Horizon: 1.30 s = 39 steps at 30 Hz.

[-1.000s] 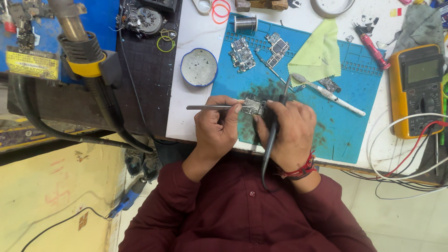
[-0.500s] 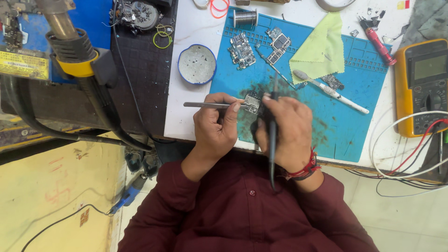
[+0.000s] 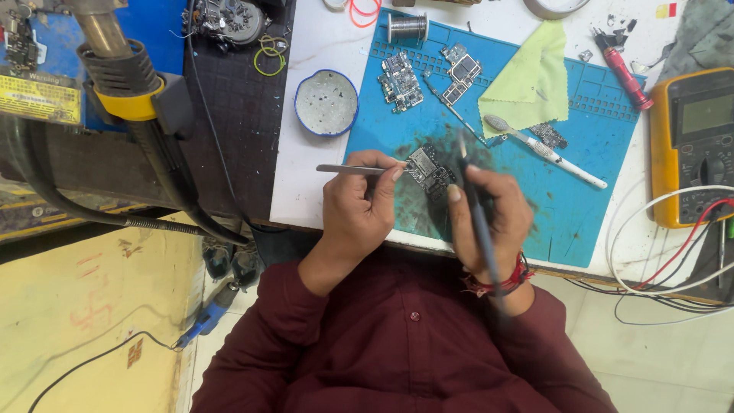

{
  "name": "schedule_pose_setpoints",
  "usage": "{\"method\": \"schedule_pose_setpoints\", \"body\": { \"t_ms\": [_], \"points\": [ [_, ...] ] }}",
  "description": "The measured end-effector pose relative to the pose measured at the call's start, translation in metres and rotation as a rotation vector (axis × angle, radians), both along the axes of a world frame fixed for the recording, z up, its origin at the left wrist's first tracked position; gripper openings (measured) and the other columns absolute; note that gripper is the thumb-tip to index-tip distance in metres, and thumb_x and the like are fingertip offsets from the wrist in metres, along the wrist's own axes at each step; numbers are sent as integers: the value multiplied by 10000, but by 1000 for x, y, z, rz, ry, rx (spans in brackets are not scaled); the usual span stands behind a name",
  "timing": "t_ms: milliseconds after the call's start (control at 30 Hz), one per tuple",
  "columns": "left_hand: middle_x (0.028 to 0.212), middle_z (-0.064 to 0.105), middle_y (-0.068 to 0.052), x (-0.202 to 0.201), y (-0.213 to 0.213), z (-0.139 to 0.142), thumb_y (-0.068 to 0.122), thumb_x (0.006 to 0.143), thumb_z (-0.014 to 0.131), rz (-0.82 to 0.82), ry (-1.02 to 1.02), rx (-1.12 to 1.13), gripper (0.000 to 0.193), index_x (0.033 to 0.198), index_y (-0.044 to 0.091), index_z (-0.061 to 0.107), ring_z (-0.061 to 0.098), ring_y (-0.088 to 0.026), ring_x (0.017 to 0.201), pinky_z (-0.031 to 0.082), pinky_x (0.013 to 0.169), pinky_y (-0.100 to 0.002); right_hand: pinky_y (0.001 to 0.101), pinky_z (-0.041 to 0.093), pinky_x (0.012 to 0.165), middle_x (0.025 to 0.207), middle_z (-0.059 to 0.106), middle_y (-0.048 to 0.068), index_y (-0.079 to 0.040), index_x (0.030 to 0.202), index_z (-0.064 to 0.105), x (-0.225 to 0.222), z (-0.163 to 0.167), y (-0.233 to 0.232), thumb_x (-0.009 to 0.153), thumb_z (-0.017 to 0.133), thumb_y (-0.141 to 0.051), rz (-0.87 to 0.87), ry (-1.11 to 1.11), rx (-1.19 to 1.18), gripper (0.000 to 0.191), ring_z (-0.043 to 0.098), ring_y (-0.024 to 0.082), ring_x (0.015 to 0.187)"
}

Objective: The person uses a soldering iron and tweezers to reflow solder joints on a small circuit board. They repeatedly touch the iron to specific points while holding the board steady, then briefly inspect the work before continuing.

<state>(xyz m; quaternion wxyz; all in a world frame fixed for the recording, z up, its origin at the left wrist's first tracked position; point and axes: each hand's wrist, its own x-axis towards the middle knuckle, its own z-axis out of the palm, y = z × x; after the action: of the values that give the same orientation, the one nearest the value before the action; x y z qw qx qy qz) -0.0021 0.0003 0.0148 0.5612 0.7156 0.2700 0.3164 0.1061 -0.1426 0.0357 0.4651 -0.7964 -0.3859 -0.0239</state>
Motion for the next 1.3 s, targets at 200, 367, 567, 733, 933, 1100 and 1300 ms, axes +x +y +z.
{"method": "schedule_pose_setpoints", "body": {
  "t_ms": [200, 367, 567, 733, 933, 1100, 1300],
  "points": [
    [862, 732, -58, 1, 2, 3, 120, 1036, 677, -48, 32, 97, 74, 1049, 57, 642, 722, -158, 677, 535, 599, -291, 307, 442, 607, 789, 658, 91, -6, 970, 648, 2, 1, -11, 964, 714, -22, 78, 20, 19, 68, 608, 181, 638],
    [865, 726, -59, 2, 4, 2, 125, 1022, 690, -57, 59, 183, 86, 1043, 60, 639, 719, -195, 675, 534, 602, -319, 296, 462, 592, 858, 683, 116, -8, 948, 624, 4, 0, -10, 962, 704, -27, 157, -12, 49, 83, 635, 208, 687],
    [932, 730, -60, 1, 3, 2, 122, 1041, 673, -56, 18, 183, 73, 1055, 63, 632, 729, -192, 713, 553, 636, -315, 319, 451, 611, 827, 678, 120, -1, 917, 635, 5, 2, -8, 915, 719, -23, 173, -8, 34, 87, 624, 215, 656],
    [928, 734, -54, 1, 3, 2, 120, 1037, 673, -53, 37, 163, 77, 1054, 56, 634, 727, -190, 702, 548, 624, -316, 316, 454, 622, 856, 693, 121, -8, 924, 634, 5, 3, -7, 929, 724, -31, 182, -13, 24, 92, 629, 218, 672],
    [936, 738, -56, 2, 3, 2, 122, 1038, 667, -54, 46, 159, 79, 1052, 54, 631, 722, -191, 685, 541, 609, -313, 316, 442, 610, 831, 681, 116, -10, 916, 640, 5, 3, -6, 924, 729, -31, 177, -10, 19, 92, 616, 214, 652],
    [915, 735, -57, 2, 3, 2, 115, 1030, 672, -50, 63, 152, 73, 1046, 54, 635, 716, -195, 667, 535, 598, -319, 316, 441, 611, 825, 674, 111, -12, 921, 644, 4, 3, -6, 934, 734, -32, 179, -6, 14, 93, 617, 213, 658],
    [929, 736, -58, 3, 3, 2, 109, 1034, 668, -49, 48, 161, 68, 1047, 56, 627, 722, -196, 681, 542, 605, -318, 318, 447, 619, 835, 677, 111, -10, 922, 637, 4, 4, -5, 934, 729, -27, 185, -21, 22, 94, 620, 217, 666]
  ]
}}
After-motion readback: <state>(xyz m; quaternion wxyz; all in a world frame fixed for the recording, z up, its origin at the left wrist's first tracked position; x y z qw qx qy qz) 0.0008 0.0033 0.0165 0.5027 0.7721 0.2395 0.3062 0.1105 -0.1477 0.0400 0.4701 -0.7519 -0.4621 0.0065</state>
